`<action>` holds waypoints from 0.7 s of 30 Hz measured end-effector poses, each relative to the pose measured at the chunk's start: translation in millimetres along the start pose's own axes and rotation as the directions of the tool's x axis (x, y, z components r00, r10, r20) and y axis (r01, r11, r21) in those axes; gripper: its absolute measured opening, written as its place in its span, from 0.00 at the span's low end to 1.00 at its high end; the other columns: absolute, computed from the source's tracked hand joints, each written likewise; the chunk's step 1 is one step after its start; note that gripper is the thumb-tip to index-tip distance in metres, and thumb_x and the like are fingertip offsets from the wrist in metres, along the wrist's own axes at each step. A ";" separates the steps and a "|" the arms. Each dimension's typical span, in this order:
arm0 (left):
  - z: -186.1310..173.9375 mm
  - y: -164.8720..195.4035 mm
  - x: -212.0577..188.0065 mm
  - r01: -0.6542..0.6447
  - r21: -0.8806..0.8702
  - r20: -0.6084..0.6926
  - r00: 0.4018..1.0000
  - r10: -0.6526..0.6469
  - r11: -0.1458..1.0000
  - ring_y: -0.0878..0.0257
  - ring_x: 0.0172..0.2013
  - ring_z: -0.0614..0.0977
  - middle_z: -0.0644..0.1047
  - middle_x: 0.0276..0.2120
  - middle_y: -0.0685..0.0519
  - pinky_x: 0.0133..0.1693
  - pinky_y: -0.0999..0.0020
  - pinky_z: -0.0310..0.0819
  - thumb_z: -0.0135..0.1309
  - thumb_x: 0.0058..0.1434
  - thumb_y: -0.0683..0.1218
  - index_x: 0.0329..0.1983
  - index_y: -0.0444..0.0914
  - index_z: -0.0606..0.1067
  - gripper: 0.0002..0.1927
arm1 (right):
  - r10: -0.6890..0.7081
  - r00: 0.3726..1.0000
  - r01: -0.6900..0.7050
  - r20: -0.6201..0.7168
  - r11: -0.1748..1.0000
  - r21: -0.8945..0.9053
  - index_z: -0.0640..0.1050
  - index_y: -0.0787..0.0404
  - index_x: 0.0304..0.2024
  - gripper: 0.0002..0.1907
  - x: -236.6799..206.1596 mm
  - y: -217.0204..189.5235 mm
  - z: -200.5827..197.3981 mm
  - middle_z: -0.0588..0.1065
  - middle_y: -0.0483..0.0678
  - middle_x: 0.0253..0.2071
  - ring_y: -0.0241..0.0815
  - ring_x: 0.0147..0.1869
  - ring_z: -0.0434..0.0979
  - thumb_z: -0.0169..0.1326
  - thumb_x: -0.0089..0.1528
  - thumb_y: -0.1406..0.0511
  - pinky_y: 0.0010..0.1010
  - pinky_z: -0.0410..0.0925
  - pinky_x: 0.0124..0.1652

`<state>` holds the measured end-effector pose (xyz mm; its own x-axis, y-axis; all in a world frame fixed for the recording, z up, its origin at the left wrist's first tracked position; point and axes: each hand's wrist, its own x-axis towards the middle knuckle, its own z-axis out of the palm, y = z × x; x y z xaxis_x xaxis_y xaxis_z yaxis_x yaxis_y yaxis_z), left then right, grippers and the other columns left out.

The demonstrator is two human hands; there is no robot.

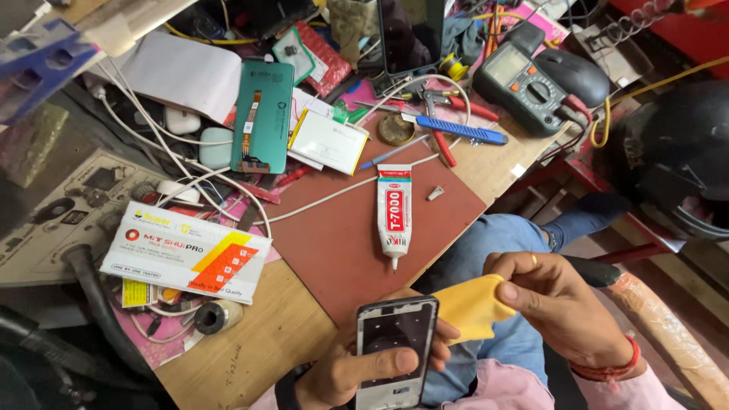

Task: The person holds a disassembled phone frame and squeezes adhesive from a T-7000 tube along its inner edges, rotating the frame to reach different sides. They briefly wipe the frame with a yellow cloth and continue applying adhesive around the frame perimeter.

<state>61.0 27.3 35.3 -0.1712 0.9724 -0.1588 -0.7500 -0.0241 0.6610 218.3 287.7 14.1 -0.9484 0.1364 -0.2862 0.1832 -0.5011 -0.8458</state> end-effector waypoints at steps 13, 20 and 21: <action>-21.6 -22.9 20.1 0.038 -0.107 -0.037 0.998 -0.042 0.994 0.58 0.49 0.82 0.78 0.51 0.39 0.54 0.63 0.78 0.54 0.73 0.51 0.66 0.29 0.71 0.26 | -0.453 0.875 0.475 -0.172 0.871 0.122 0.72 0.63 0.37 0.12 26.6 47.3 11.0 0.75 0.52 0.39 0.48 0.50 0.76 0.56 0.70 0.62 0.46 0.65 0.64; -32.7 -32.8 32.0 -0.026 -0.471 -0.125 0.991 -0.037 0.882 0.55 0.44 0.84 0.79 0.52 0.37 0.42 0.66 0.80 0.29 0.69 0.64 0.75 0.37 0.63 0.39 | -0.591 0.733 0.574 -0.338 0.803 -0.159 0.74 0.65 0.41 0.04 34.1 42.2 13.8 0.77 0.55 0.36 0.44 0.34 0.77 0.55 0.68 0.70 0.34 0.73 0.39; -32.8 -32.7 32.6 -0.050 -0.464 -0.134 0.991 -0.013 0.885 0.54 0.46 0.84 0.78 0.54 0.37 0.43 0.65 0.80 0.30 0.70 0.63 0.74 0.35 0.63 0.38 | -0.630 0.700 0.496 -0.337 0.768 -0.406 0.75 0.64 0.39 0.03 35.2 39.4 15.9 0.79 0.53 0.36 0.42 0.34 0.78 0.56 0.65 0.71 0.32 0.74 0.38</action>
<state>58.9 52.1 -15.5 -0.2449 0.9328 -0.2643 -0.9510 -0.1780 0.2528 188.1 259.1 -22.2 -0.6916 0.6993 0.1808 -0.2245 0.0297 -0.9740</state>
